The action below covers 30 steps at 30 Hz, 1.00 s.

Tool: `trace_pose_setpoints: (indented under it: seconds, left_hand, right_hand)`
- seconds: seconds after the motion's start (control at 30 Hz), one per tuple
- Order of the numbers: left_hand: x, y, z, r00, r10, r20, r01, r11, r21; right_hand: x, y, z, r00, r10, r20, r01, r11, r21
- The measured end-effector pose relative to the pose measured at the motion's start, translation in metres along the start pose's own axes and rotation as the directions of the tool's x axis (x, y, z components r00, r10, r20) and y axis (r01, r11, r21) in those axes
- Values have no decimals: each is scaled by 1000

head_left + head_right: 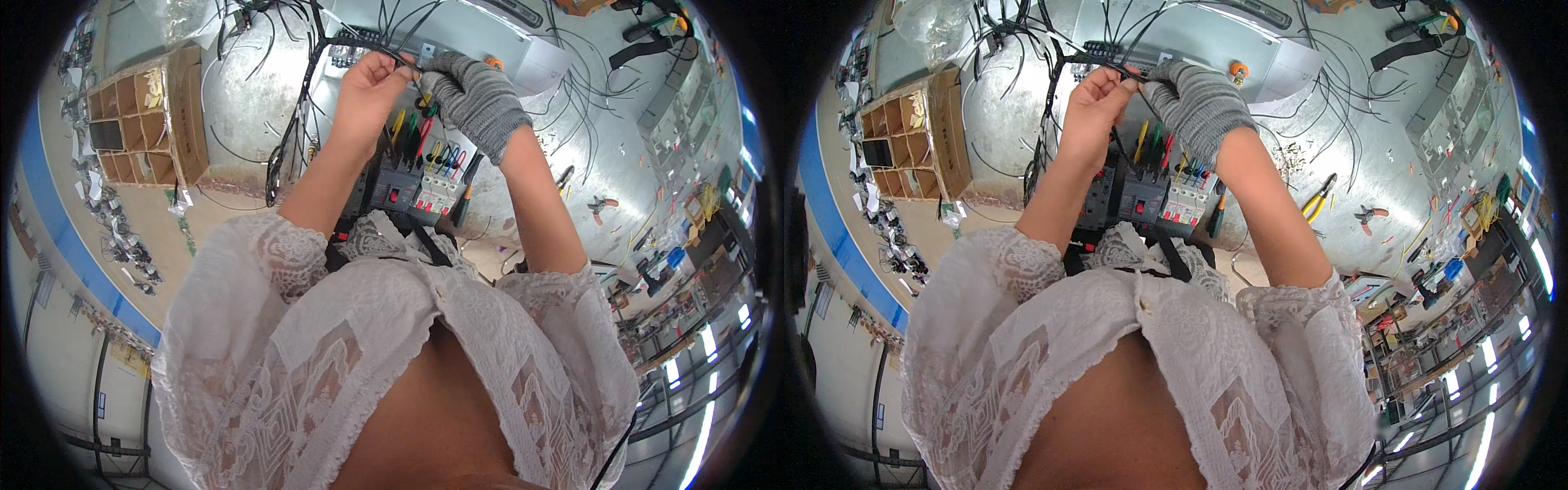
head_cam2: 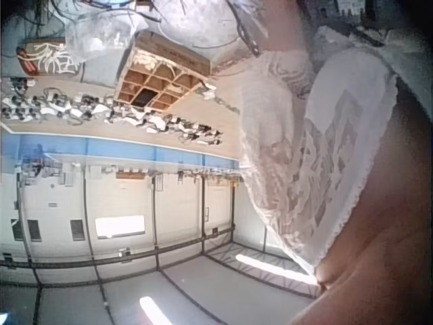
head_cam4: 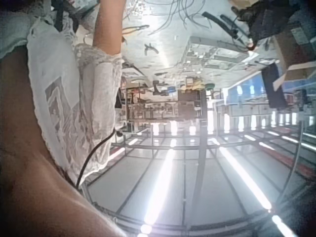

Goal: The person strips wire insulation, inserts wires into terminal blocks, and secures connections using pliers and a screwdriver. The person also applies tape to bundle wires and organizes the wiring within the electrical panel.

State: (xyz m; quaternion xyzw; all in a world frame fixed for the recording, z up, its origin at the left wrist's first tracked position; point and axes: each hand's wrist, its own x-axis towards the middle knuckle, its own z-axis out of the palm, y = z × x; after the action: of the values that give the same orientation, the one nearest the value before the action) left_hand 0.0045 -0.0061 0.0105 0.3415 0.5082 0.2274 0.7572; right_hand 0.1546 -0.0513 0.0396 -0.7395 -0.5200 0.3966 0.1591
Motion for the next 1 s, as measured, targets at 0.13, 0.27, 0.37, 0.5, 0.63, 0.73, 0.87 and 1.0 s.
trace_pose_setpoints:
  seconds: [0.13,0.27,0.37,0.5,0.63,0.73,0.87,1.0]
  left_hand:
    - [1,3,-8,991,-112,72,119,989,-88]
    - [-5,10,6,997,-74,-7,73,991,-108]
    - [-8,11,10,999,-40,-32,38,997,-73]
    - [-12,14,11,998,-58,-17,57,997,-46]
    - [-16,16,11,998,-60,-17,59,998,-27]
    - [-16,21,5,994,-96,56,96,995,15]
    - [-12,21,-3,987,-123,103,112,987,113]
    - [-12,21,4,992,-109,71,94,977,189]
  right_hand:
    - [-16,-2,4,994,79,-72,-80,997,-11]
    - [-27,-11,2,994,102,34,-92,973,-211]
    - [-29,-7,1,998,58,-3,-58,994,-98]
    - [-11,15,12,983,54,-174,-11,971,240]
    - [8,19,12,1000,-6,5,2,819,573]
    - [18,22,19,997,-81,2,55,700,712]
    - [32,34,26,990,-142,19,102,787,609]
    - [37,32,27,990,-135,32,83,762,642]
